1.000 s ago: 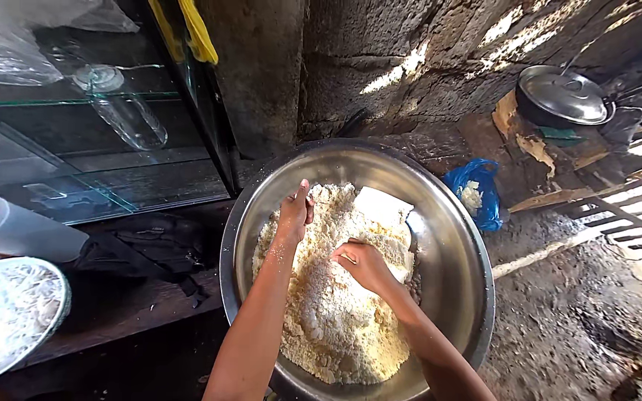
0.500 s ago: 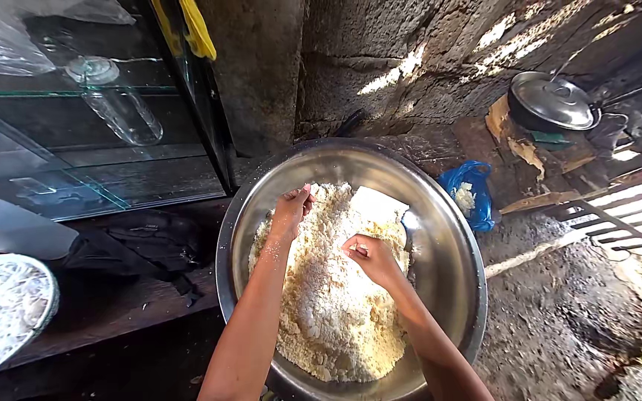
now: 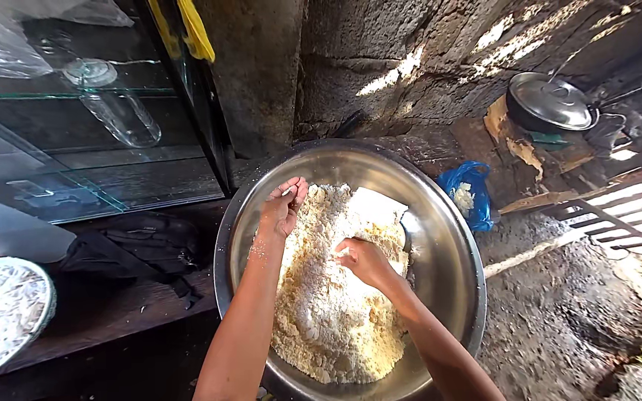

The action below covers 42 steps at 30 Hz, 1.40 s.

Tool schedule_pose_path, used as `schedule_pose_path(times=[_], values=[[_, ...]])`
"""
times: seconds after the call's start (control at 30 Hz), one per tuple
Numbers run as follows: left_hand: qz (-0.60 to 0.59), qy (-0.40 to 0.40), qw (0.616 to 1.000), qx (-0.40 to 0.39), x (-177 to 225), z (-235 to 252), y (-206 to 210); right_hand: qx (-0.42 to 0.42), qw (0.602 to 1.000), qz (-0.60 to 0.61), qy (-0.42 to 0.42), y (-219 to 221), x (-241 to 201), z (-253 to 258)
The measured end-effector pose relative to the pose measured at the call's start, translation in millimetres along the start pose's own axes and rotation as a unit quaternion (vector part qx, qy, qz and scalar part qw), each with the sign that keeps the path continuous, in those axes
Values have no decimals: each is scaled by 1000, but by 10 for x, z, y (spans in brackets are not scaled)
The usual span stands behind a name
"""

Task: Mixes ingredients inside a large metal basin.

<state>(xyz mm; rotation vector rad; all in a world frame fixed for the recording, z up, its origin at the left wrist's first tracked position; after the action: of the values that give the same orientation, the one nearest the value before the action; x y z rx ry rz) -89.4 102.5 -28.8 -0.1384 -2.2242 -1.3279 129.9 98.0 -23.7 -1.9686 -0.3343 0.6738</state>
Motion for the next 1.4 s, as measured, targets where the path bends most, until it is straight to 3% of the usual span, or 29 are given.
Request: schedule_pose_path(times=[0.13, 0.23, 0.3, 0.37, 0.43, 0.5, 0.57, 0.67, 0.8, 0.9, 1.0, 1.17, 1.4], values=[[89, 14, 996, -16, -39, -38, 52, 34, 998, 31, -32, -30, -1, -21], [250, 66, 966, 2, 3, 5, -13, 45, 991, 121, -33, -166, 119, -83], [439, 64, 896, -28, 21, -3, -26, 32, 991, 130, -32, -227, 235, -156], [596, 42, 800, -51, -46, 71, -105, 9, 994, 111, -18, -311, 419, -254], [669, 33, 741, -55, -105, 123, -183, 8, 995, 99, 12, -490, 713, -365], [670, 36, 738, -65, -146, 141, -154, 22, 995, 64, 77, -831, 1116, -471], [635, 38, 768, -78, -177, 137, -81, 62, 987, -6, 146, -1292, 1573, -545], [618, 41, 782, -63, -162, 122, -81, 207, 953, -51, 218, -1980, 2248, -631], [621, 45, 780, -55, -113, 135, -93, 318, 911, -40, 258, -2553, 2337, -814], [619, 45, 782, -56, -105, 118, -96, 310, 932, 22, 187, -2285, 1930, -670], [617, 51, 784, -51, -105, 144, -160, 212, 976, 38, 35, -1502, 1068, -402], [615, 50, 785, -53, -127, 165, -195, 63, 983, 108, -133, -262, 58, -63], [623, 46, 779, -45, -97, 105, -160, -24, 994, -36, -102, 193, -336, 116]])
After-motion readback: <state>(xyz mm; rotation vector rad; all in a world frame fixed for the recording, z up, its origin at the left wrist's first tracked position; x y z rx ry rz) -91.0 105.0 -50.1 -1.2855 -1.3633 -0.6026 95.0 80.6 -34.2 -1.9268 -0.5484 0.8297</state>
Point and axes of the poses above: each hand's wrist, its own z-axis towards the middle knuckle, its own y-axis out of the palm, x = y × z, the point moved 5 cm from there along z, towards the middle knuckle, and after that the axes turned 9 degrees about -z, right-handed, at the moved point
